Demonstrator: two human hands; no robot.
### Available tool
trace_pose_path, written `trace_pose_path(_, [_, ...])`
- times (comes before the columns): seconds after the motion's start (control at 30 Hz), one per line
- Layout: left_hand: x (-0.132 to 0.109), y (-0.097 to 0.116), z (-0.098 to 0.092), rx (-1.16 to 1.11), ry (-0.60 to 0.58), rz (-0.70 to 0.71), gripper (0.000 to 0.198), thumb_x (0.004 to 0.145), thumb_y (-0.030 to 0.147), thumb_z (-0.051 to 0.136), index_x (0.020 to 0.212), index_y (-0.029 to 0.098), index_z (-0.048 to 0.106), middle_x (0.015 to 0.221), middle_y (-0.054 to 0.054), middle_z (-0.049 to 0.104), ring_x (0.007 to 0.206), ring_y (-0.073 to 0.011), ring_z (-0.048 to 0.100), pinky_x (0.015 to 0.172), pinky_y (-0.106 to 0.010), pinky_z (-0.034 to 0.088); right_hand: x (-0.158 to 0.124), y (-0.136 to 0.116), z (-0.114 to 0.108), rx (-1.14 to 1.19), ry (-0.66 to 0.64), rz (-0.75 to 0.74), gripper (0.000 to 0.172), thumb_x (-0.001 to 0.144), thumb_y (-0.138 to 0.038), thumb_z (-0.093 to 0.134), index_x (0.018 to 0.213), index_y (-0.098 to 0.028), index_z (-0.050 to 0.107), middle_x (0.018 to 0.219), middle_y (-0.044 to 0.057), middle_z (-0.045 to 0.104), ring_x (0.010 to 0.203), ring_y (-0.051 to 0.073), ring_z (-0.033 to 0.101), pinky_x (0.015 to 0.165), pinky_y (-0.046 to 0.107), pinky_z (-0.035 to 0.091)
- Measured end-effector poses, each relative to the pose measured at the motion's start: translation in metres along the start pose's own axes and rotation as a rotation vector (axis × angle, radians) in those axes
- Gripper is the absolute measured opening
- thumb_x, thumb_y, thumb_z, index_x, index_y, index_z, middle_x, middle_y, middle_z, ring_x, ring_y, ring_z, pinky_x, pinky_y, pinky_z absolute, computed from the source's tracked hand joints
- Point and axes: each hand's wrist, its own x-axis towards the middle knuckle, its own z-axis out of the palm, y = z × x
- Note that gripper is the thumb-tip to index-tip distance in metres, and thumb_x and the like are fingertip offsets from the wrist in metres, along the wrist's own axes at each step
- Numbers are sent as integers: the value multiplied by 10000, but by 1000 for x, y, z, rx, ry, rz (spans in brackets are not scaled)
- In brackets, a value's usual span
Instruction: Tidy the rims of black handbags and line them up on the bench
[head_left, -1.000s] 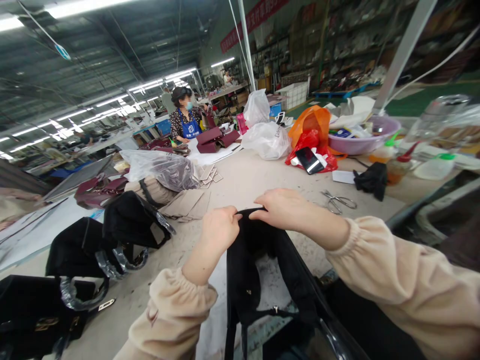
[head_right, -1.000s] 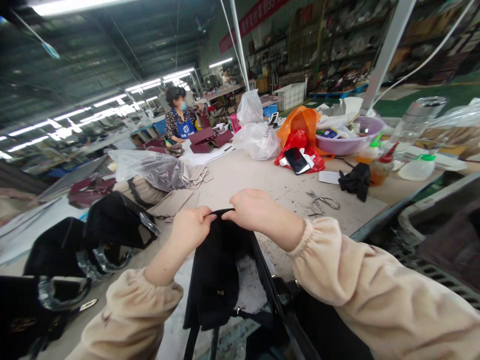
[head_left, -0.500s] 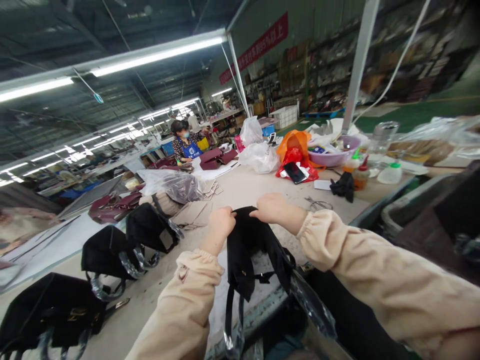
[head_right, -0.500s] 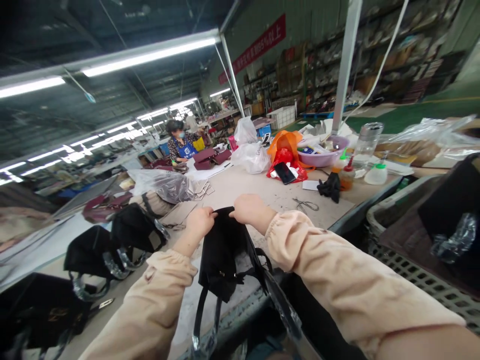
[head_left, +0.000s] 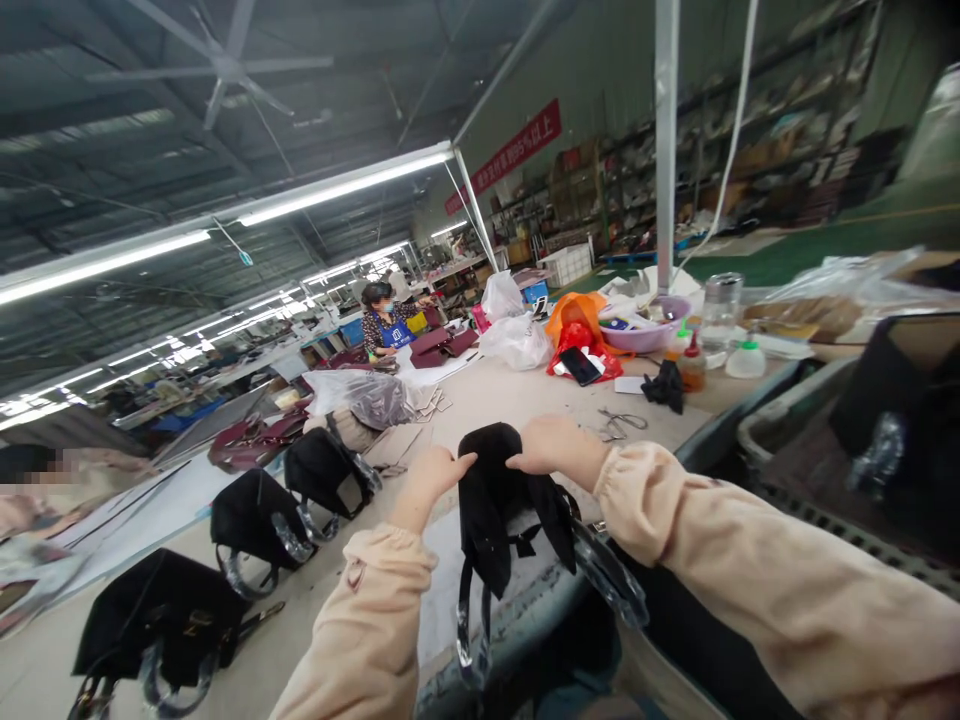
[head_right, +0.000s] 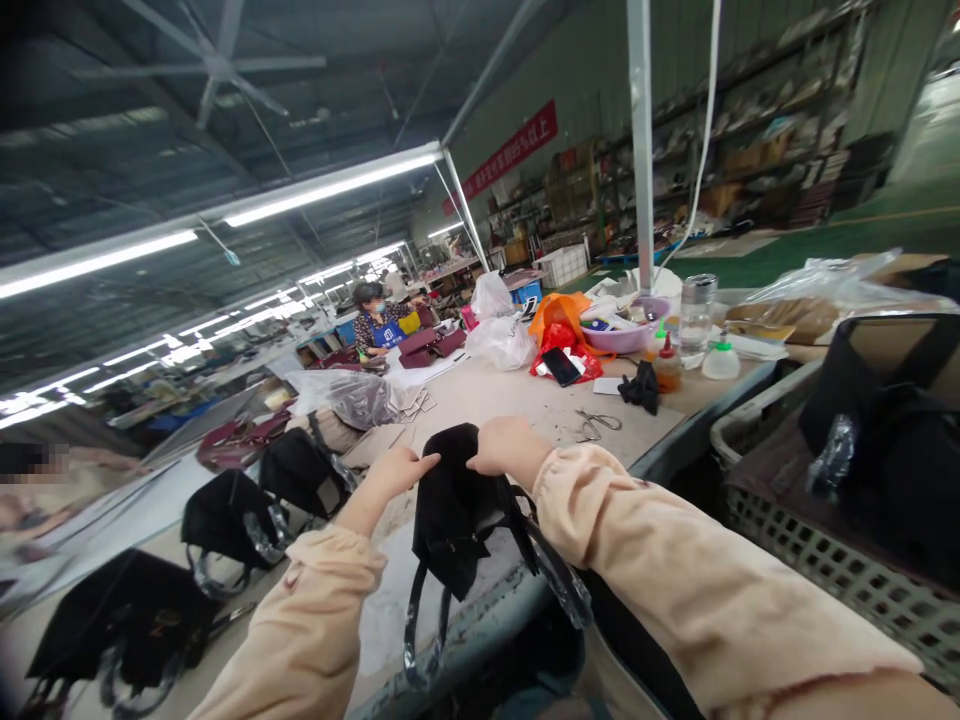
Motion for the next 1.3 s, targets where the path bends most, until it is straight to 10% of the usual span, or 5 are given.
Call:
trace_pose_path(0.43, [-33, 6, 12, -14, 52, -71, 388, 835, 440, 449, 901, 155, 704, 1031, -164, 704, 985, -265, 654, 795, -308, 477, -22, 4, 17, -60, 10, 64, 349, 918, -435, 478, 1078, -161, 621, 1119, 98, 627, 1014, 214, 591, 884, 420, 463])
trace_pose_path(0.67, [-8, 5, -3, -93, 74, -19, 525, 855, 596, 389, 1010, 174, 659, 1049, -135, 697, 1019, -259, 630, 823, -315, 465, -49, 14, 23, 12, 23, 101, 676, 835, -697, 312, 900, -162, 719, 912, 165, 704, 918, 305, 646, 753, 382, 464])
trace_pose_path(1.0, [29, 25, -2, -92, 50, 28, 287, 888, 378, 540, 1040, 144, 610, 1076, -75, 630, 970, -188, 604, 869, -414, 496, -70, 23, 35, 107, 142, 20, 505, 876, -581, 364, 801, -220, 709, 863, 94, 707, 842, 244, 647, 696, 316, 445])
trace_pose_path(1.3, [27, 21, 0, -67, -5, 2, 553, 879, 577, 385, 947, 121, 688, 1024, -146, 688, 985, -238, 629, 823, -301, 460, -85, 56, 65, 471, 204, -41, 496, 894, -550, 363, 1071, -212, 680, 1069, 60, 689, 918, 209, 633, 852, 326, 467])
